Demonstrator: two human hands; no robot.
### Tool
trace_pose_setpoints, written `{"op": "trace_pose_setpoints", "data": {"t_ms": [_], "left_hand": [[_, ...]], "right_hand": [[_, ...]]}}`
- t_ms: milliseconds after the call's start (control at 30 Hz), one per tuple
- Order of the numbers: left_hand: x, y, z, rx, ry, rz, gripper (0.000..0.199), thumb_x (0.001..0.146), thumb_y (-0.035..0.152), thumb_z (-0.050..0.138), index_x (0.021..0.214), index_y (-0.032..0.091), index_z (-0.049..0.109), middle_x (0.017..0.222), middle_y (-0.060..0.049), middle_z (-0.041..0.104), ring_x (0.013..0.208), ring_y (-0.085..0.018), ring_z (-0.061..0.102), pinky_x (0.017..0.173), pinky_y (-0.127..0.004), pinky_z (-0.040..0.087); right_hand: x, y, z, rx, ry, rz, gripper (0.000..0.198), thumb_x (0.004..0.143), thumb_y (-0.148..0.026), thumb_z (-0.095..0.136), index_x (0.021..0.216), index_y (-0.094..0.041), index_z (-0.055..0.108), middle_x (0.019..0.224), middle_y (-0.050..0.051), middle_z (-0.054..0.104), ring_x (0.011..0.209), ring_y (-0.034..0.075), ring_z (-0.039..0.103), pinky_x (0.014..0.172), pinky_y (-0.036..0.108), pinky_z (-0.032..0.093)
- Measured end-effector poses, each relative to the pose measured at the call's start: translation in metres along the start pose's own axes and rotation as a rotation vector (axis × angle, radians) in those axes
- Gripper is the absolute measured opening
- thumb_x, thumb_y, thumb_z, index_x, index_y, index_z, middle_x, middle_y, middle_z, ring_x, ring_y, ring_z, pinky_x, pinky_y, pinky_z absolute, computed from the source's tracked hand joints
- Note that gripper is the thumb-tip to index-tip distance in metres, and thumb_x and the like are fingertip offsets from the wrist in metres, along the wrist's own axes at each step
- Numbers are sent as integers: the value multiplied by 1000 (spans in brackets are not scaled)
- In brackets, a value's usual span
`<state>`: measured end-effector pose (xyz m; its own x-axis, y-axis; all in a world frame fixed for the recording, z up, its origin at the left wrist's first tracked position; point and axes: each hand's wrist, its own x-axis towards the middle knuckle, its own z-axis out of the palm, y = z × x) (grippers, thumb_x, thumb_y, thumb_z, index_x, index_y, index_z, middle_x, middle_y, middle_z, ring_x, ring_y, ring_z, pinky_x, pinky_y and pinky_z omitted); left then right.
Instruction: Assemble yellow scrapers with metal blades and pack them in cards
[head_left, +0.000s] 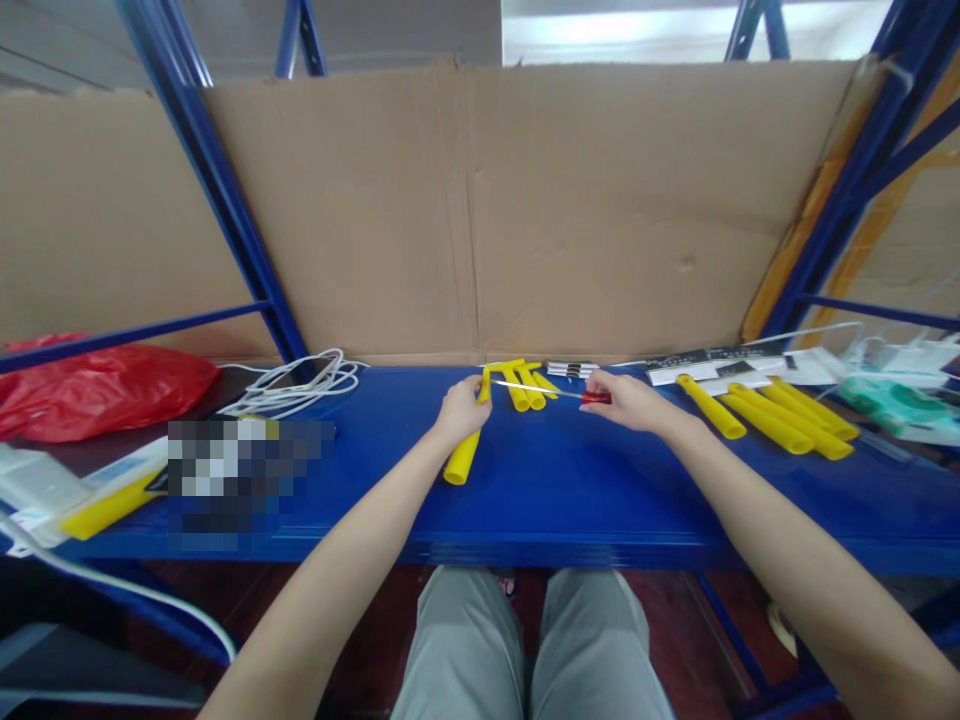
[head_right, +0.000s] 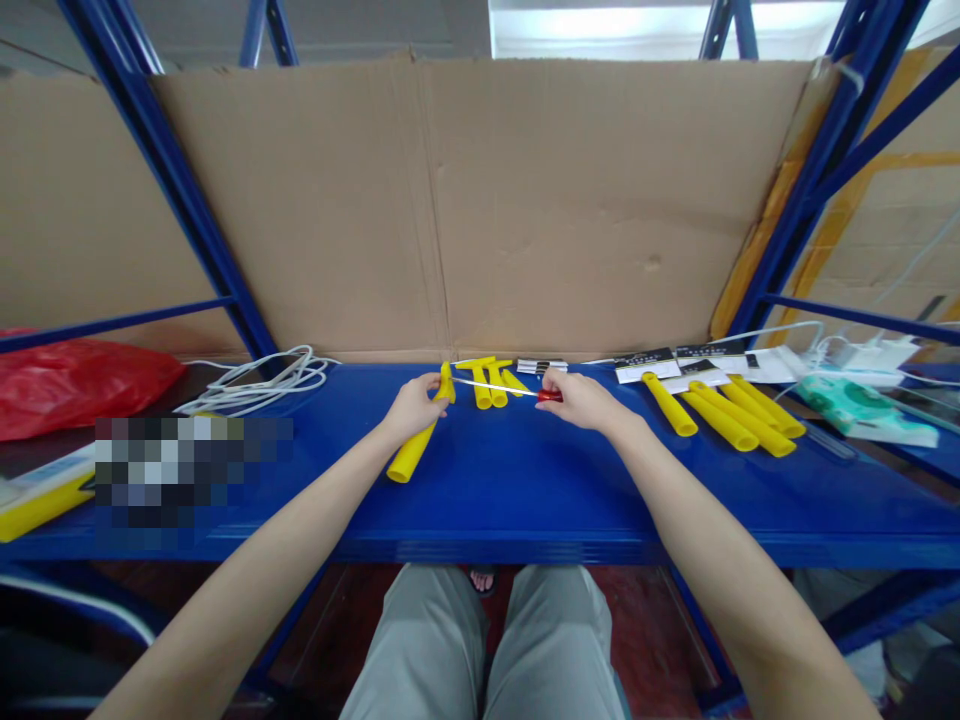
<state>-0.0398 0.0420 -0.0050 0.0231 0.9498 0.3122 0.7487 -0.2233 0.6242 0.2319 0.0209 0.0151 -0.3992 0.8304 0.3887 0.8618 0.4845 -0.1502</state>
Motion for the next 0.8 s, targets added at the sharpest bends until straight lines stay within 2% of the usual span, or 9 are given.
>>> {"op": "trace_pose_setpoints", "data": {"t_ms": [200, 433, 633, 800], "left_hand": [[1, 0, -1, 9, 4, -15, 33, 78, 11, 57, 110, 17, 61, 112, -10, 67, 88, -21, 68, 79, -29, 53], [-1, 2, 0, -17, 6, -18, 38, 75, 9, 60, 112, 17, 60, 115, -10, 66, 91, -21, 68, 81, -30, 52], [-1, 3, -1, -18, -3, -20, 38, 77, 10, 57, 115, 15, 59, 118, -12, 64, 90, -20, 68, 80, -29, 52], [-1, 2, 0, -8, 16, -12, 38, 76, 10, 59, 113, 17, 60, 116, -10, 65, 91, -20, 68, 81, -30, 52]], "right_hand": [[0, -2, 0, 47, -60, -26, 16, 86, -33, 48, 80, -20, 57, 81, 7, 68, 69, 18, 61, 61, 27, 42], [0, 3, 3, 45, -18, 13, 19, 75, -34, 63, 83, -21, 51, 79, 5, 67, 65, 17, 60, 57, 26, 41], [-1, 1, 2, 5, -45, -7, 14, 83, -34, 53, 80, -21, 54, 77, 5, 67, 66, 18, 60, 58, 27, 40], [0, 1, 2, 27, -60, -31, 16, 84, -34, 51, 82, -21, 59, 79, 6, 69, 69, 19, 62, 61, 28, 42]]}}
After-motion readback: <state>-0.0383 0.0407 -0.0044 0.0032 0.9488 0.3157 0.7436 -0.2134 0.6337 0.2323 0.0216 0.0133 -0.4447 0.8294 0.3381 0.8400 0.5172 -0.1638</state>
